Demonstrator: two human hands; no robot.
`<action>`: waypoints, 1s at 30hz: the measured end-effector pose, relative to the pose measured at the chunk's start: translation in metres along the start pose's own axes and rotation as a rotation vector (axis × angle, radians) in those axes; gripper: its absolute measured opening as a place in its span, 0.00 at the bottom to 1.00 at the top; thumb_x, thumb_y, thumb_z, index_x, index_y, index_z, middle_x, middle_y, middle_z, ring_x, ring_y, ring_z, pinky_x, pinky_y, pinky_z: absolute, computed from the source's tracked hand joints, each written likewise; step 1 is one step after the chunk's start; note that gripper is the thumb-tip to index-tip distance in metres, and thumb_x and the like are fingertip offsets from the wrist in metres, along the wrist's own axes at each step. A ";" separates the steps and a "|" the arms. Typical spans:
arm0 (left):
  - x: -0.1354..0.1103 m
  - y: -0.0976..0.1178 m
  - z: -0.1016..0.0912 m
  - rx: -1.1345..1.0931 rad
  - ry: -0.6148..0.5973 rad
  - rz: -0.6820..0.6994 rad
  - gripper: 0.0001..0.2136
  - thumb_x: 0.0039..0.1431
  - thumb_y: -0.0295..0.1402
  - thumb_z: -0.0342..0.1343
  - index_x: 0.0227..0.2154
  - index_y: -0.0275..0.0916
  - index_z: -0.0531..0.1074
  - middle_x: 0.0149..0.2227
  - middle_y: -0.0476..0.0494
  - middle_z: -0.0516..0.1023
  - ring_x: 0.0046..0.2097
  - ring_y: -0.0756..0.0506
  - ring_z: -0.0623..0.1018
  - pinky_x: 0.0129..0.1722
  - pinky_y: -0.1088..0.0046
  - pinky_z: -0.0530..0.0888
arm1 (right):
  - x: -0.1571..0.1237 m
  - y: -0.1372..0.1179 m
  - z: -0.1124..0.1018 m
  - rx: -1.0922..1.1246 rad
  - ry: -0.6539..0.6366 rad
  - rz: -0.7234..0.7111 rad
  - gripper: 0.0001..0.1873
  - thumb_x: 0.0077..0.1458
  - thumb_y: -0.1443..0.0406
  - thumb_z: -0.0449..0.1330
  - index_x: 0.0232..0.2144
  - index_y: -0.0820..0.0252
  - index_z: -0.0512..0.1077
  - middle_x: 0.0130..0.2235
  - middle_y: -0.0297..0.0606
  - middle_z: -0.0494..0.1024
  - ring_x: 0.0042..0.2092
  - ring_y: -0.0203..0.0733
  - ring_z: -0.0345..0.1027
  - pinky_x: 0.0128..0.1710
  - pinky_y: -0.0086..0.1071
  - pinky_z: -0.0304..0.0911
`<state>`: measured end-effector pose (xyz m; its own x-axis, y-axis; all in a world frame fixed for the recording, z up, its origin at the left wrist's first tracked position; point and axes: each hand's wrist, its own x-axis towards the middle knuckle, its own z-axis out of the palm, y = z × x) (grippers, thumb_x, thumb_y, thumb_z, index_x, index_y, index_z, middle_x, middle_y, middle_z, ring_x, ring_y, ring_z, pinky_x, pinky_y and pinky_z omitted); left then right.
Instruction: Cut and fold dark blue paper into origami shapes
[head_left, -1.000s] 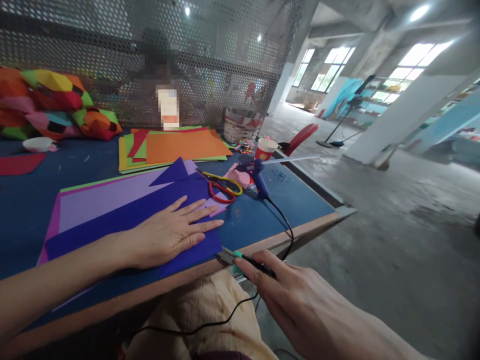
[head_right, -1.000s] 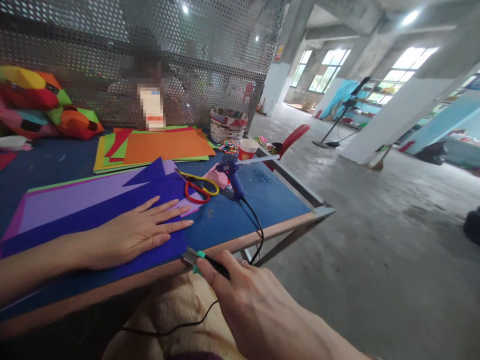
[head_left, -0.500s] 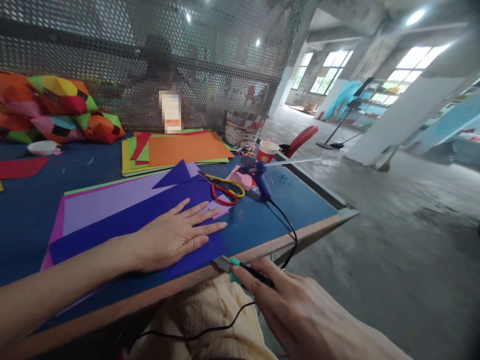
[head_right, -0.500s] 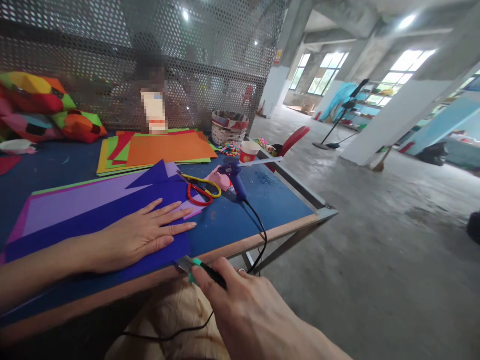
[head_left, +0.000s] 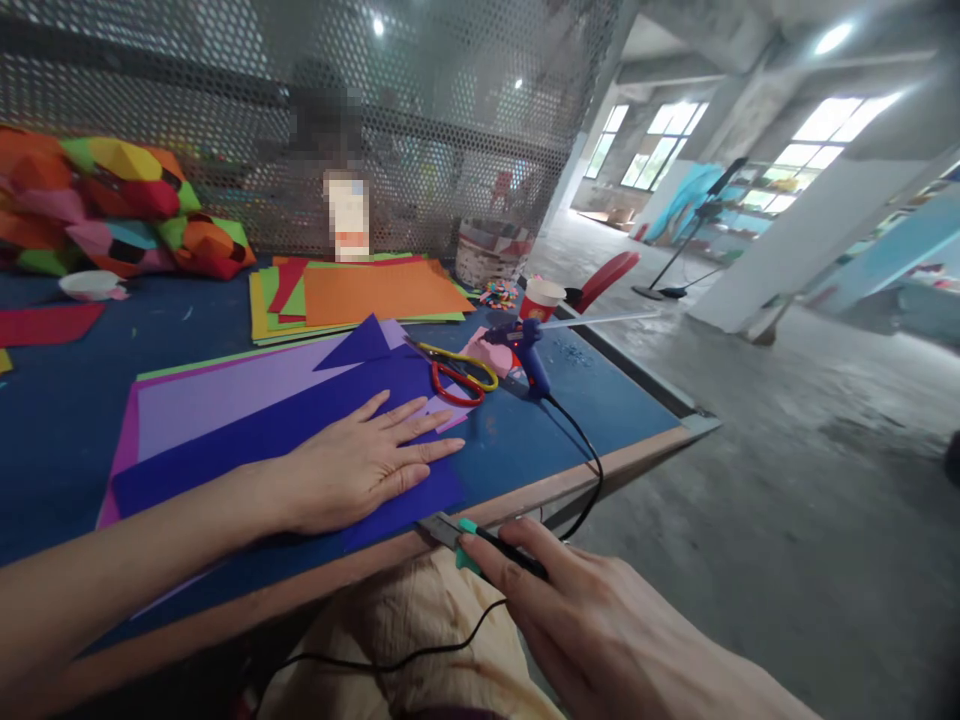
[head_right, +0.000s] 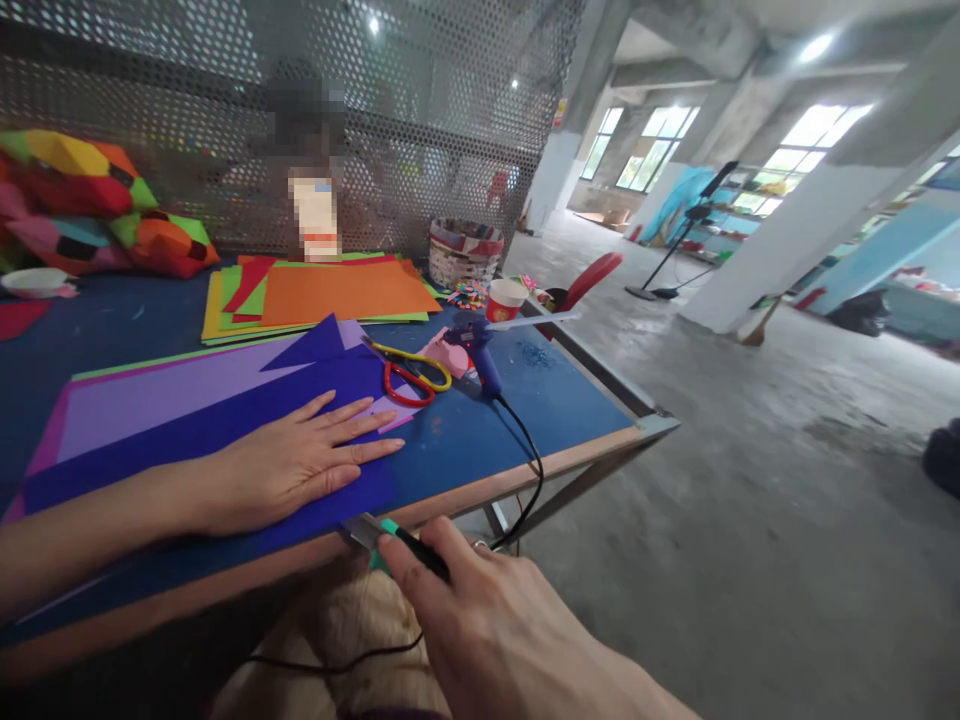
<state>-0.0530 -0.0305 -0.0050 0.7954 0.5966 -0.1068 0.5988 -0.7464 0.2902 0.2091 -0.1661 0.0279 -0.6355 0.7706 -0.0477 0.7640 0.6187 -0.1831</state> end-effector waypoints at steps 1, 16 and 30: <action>0.000 0.000 0.000 -0.002 -0.007 -0.006 0.24 0.80 0.43 0.37 0.74 0.61 0.54 0.79 0.57 0.47 0.80 0.38 0.44 0.76 0.40 0.39 | 0.000 0.000 0.000 0.008 -0.005 -0.008 0.41 0.60 0.75 0.58 0.74 0.57 0.59 0.64 0.51 0.75 0.50 0.49 0.83 0.47 0.40 0.82; 0.001 -0.002 0.002 -0.019 0.025 0.023 0.24 0.80 0.44 0.39 0.75 0.60 0.54 0.79 0.54 0.47 0.80 0.36 0.44 0.75 0.40 0.40 | 0.009 -0.007 0.004 0.028 -0.069 -0.067 0.42 0.59 0.76 0.57 0.74 0.63 0.58 0.63 0.54 0.74 0.55 0.53 0.80 0.47 0.42 0.82; 0.000 -0.002 0.001 -0.008 0.006 0.019 0.24 0.80 0.45 0.38 0.75 0.60 0.53 0.79 0.54 0.48 0.80 0.37 0.43 0.76 0.41 0.38 | 0.019 -0.020 0.004 0.062 -0.017 -0.109 0.43 0.61 0.61 0.70 0.73 0.58 0.59 0.63 0.50 0.75 0.55 0.52 0.79 0.48 0.37 0.80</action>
<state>-0.0538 -0.0289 -0.0067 0.8057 0.5846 -0.0951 0.5832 -0.7551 0.2995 0.1816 -0.1642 0.0262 -0.7165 0.6964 -0.0405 0.6824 0.6876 -0.2480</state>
